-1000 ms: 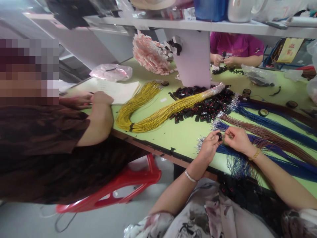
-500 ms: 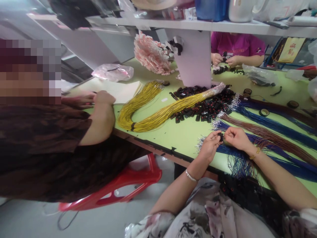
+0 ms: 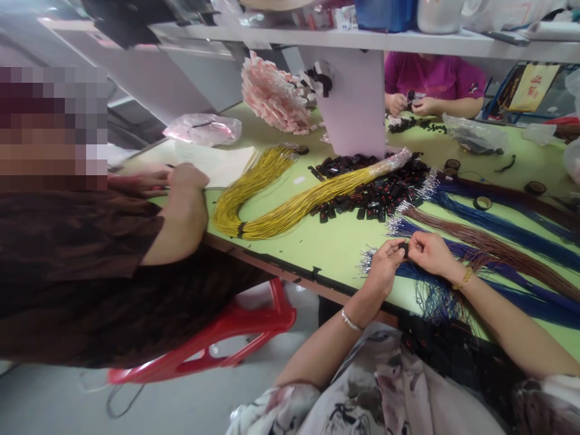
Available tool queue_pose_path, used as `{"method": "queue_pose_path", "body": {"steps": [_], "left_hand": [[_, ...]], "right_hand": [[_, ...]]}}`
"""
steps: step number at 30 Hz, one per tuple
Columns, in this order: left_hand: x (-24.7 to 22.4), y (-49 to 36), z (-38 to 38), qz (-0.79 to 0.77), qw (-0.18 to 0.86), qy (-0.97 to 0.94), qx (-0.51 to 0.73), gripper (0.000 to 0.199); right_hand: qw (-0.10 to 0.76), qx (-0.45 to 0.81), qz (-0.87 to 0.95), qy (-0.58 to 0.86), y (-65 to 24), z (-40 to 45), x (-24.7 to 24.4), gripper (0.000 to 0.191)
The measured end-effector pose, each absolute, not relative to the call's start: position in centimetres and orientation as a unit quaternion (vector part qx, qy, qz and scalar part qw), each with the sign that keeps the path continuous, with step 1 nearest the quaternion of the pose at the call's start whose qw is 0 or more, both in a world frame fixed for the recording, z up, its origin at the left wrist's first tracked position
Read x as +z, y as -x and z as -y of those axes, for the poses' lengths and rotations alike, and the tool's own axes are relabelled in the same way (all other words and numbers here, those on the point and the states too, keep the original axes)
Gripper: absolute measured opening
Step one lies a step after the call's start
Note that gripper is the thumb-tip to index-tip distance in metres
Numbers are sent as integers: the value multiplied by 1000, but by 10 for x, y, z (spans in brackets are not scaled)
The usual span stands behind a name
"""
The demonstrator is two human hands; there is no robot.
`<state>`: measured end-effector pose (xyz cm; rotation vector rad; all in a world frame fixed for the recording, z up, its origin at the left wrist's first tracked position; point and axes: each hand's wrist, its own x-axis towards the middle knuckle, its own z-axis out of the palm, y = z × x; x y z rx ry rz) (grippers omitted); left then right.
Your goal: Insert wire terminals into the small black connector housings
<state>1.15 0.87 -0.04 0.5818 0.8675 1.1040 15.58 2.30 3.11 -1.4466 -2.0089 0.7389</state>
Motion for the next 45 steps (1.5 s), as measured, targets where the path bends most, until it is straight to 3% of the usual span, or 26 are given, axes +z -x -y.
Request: {"method": "queue_pose_path", "body": {"steps": [4, 8, 12, 15, 19, 22, 25, 29, 33, 37, 45], "left_hand": [[3, -12, -2, -407, 690, -309, 513, 26], [20, -12, 34, -378, 523, -533, 547, 26], [29, -18, 74, -79, 412, -845, 330, 36], [27, -26, 87, -2, 351, -900, 258, 35], [28, -18, 75, -88, 385, -862, 316, 30], [29, 13, 35, -267, 404, -780, 395, 23], [22, 63, -26, -507, 276, -681, 450, 25], [3, 126, -93, -686, 135, -644, 311, 32], [-7, 148, -111, -695, 96, -663, 262, 24], [-1, 144, -96, -658, 107, -703, 247, 9], [5, 142, -61, -650, 143, -718, 204, 21]], "right_hand": [[235, 318, 768, 504, -165, -30, 40, 17], [177, 384, 775, 470, -184, -43, 50, 33], [149, 346, 770, 514, -187, -46, 49, 24], [136, 311, 784, 520, -173, -36, 44, 19], [107, 273, 815, 500, -156, -18, 37, 13], [106, 256, 830, 485, -154, -13, 33, 4], [107, 246, 838, 475, -155, -13, 31, 11], [95, 219, 856, 459, -154, -13, 33, 14], [89, 191, 863, 459, -155, -12, 38, 14], [140, 229, 831, 487, -158, -13, 41, 10], [276, 378, 746, 474, -132, -22, 49, 14]]}}
